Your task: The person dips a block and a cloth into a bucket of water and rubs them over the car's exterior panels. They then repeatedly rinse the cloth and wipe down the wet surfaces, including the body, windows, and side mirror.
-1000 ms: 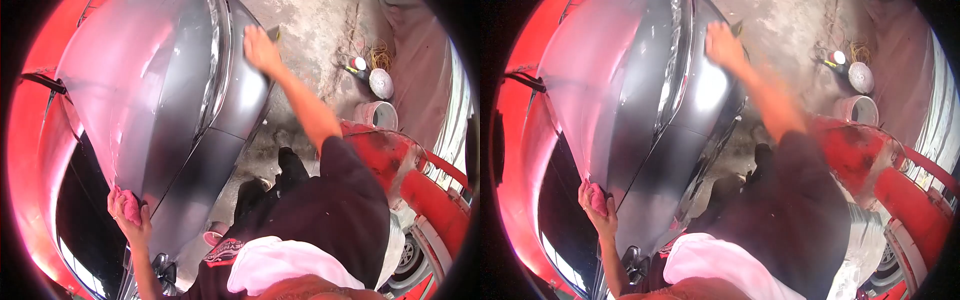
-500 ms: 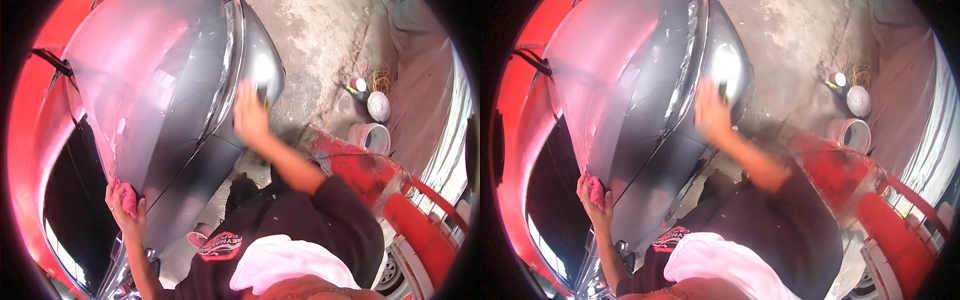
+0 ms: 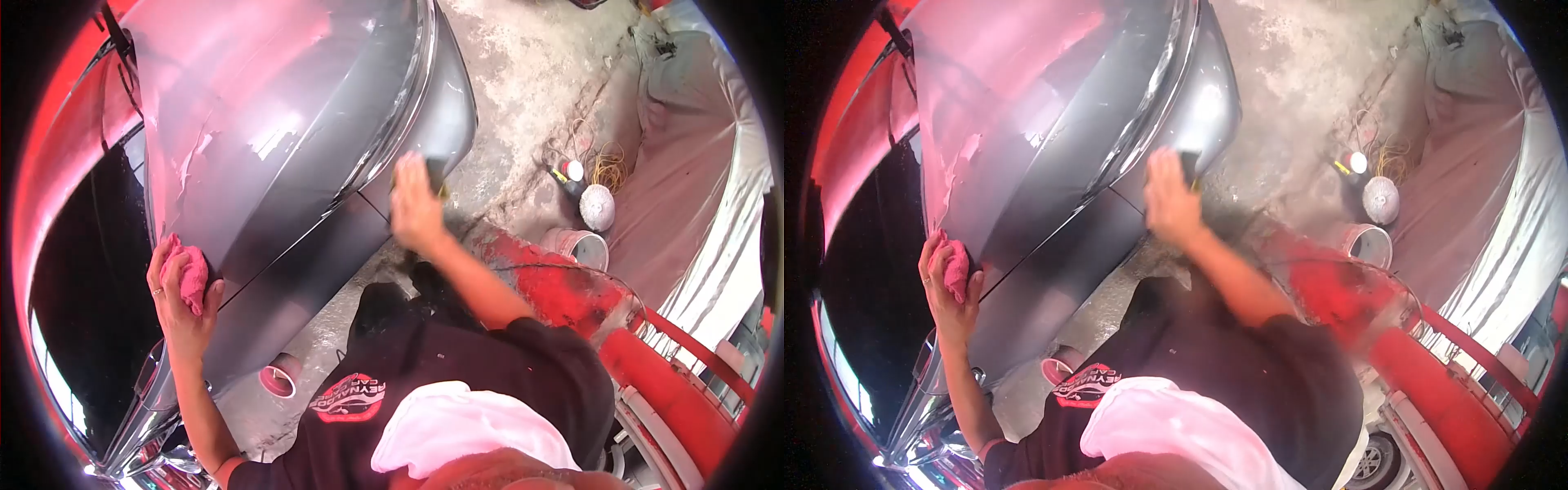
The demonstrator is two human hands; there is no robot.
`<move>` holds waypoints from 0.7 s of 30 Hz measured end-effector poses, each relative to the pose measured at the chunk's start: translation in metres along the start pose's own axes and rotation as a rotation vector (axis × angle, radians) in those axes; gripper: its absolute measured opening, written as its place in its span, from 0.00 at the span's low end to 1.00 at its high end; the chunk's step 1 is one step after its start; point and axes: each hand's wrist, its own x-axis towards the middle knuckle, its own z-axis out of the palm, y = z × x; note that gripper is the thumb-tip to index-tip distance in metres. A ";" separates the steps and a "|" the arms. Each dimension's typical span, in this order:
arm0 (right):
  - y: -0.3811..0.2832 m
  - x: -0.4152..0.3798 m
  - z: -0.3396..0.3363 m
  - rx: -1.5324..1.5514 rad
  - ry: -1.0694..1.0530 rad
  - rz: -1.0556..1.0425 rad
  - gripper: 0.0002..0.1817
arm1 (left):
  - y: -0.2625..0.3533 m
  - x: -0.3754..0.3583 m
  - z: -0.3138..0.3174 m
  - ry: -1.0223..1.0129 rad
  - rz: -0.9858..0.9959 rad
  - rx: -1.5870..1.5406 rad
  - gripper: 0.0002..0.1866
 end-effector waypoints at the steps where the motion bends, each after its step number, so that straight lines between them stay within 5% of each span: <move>1: 0.025 0.016 0.002 -0.030 -0.005 -0.067 0.27 | -0.002 -0.001 -0.001 -0.003 0.003 0.015 0.33; 3: 0.070 0.102 -0.019 0.180 0.006 0.223 0.24 | 0.001 -0.002 -0.003 0.001 -0.008 0.007 0.33; 4: 0.119 0.130 0.011 0.018 0.096 0.126 0.24 | 0.002 0.000 -0.002 0.005 -0.005 0.001 0.32; 5: 0.103 0.151 -0.007 0.042 -0.065 0.247 0.26 | 0.003 0.001 -0.002 0.016 0.004 0.022 0.31; 8: 0.024 0.082 0.002 0.043 0.084 0.348 0.27 | 0.001 -0.002 -0.003 0.019 0.015 0.028 0.30; 10: -0.045 -0.024 0.043 0.127 0.189 0.236 0.28 | 0.001 0.001 -0.002 0.039 0.021 0.009 0.29; 12: -0.087 -0.081 0.009 0.112 -0.076 0.039 0.28 | 0.003 -0.001 -0.003 0.044 0.024 -0.005 0.29; 13: -0.051 -0.067 0.006 0.200 -0.097 -0.094 0.28 | 0.003 -0.001 -0.003 0.047 0.024 -0.003 0.29; 14: -0.003 -0.043 0.015 -0.085 -0.095 -0.164 0.27 | 0.004 -0.002 -0.002 0.046 0.020 0.000 0.29; 16: 0.080 0.030 0.003 0.207 0.184 0.238 0.25 | 0.005 -0.004 -0.003 0.054 0.000 -0.013 0.29; 18: 0.071 0.072 -0.038 0.261 -0.116 0.717 0.22 | 0.004 -0.011 -0.006 0.052 -0.005 -0.012 0.28; 21: 0.027 -0.005 0.035 -0.045 0.231 0.270 0.30 | -0.002 -0.010 -0.002 0.055 0.018 -0.015 0.29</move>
